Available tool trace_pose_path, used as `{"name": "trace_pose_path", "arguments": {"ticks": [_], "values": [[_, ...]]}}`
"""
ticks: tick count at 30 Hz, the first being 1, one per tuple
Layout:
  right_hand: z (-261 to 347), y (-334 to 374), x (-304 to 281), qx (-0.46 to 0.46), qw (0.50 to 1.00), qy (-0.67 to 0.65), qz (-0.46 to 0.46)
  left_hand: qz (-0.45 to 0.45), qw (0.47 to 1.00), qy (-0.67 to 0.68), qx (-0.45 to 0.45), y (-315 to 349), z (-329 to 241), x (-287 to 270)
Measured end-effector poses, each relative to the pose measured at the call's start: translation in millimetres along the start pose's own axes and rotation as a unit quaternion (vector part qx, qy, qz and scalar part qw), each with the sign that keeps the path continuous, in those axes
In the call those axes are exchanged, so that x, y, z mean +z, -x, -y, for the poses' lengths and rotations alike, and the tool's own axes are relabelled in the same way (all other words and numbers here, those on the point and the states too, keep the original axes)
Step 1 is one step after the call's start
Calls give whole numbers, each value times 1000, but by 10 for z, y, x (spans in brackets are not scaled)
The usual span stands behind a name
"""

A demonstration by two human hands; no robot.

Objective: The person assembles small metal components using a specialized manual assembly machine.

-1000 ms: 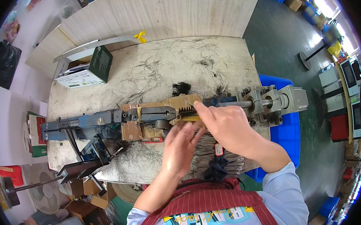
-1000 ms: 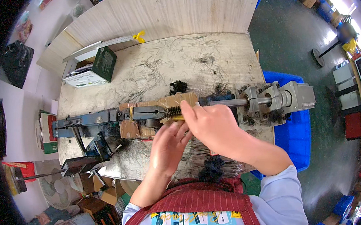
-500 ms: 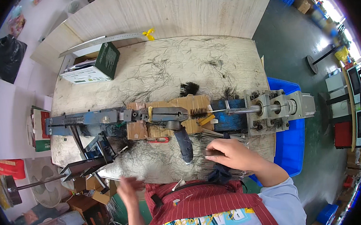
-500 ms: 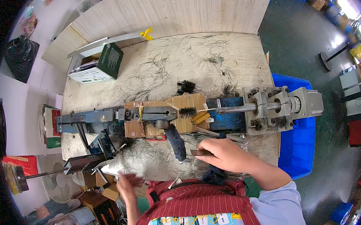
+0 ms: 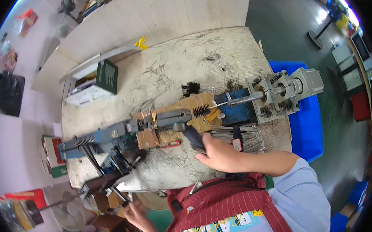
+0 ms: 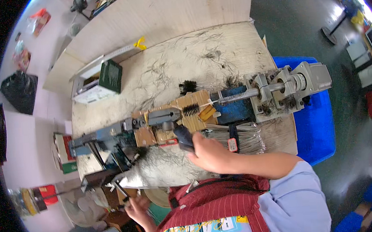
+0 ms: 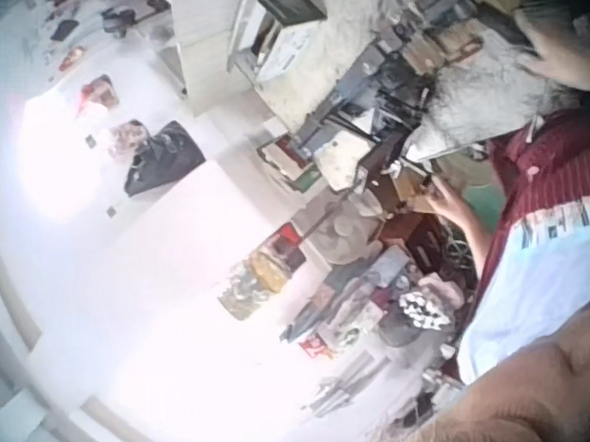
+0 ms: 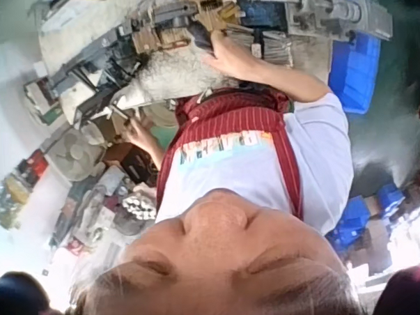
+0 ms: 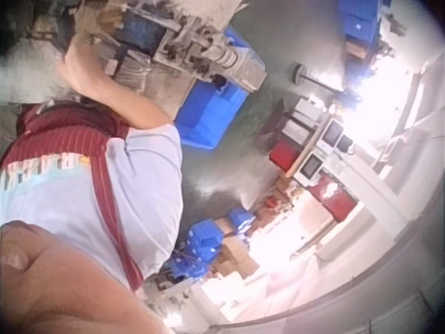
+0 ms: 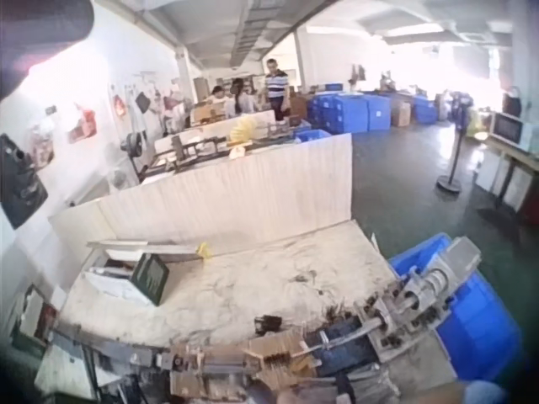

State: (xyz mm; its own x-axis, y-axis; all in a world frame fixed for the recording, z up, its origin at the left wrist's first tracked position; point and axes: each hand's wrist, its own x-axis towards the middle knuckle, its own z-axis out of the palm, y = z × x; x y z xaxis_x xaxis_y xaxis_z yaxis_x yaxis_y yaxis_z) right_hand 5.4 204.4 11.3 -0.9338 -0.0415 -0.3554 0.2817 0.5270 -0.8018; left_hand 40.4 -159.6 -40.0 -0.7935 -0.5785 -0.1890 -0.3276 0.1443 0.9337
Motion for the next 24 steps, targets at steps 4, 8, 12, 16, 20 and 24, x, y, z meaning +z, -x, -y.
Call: {"name": "trace_pose_path", "arguments": {"ticks": [4,8,12,16,20,24], "values": [[394,408,-387,-151,987,46,-28,140,988,-34,64,472,-588,457],[328,169,-658,-210,944,226,-112,380,716,-204,549,750,-1094,1428],[229,-80,-886,-205,805,472,-295,295,584,-145,742,652,-1447,1767],[51,-301,-963,-258,803,500,-200,118,833,-28,540,224,-1167,1521],[83,-894,-1184,-193,824,506,-167,245,944,172,138,119,-733,1492],[116,-1381,-1379,-83,863,497,-46,296,933,188,80,-18,-623,1486]]}}
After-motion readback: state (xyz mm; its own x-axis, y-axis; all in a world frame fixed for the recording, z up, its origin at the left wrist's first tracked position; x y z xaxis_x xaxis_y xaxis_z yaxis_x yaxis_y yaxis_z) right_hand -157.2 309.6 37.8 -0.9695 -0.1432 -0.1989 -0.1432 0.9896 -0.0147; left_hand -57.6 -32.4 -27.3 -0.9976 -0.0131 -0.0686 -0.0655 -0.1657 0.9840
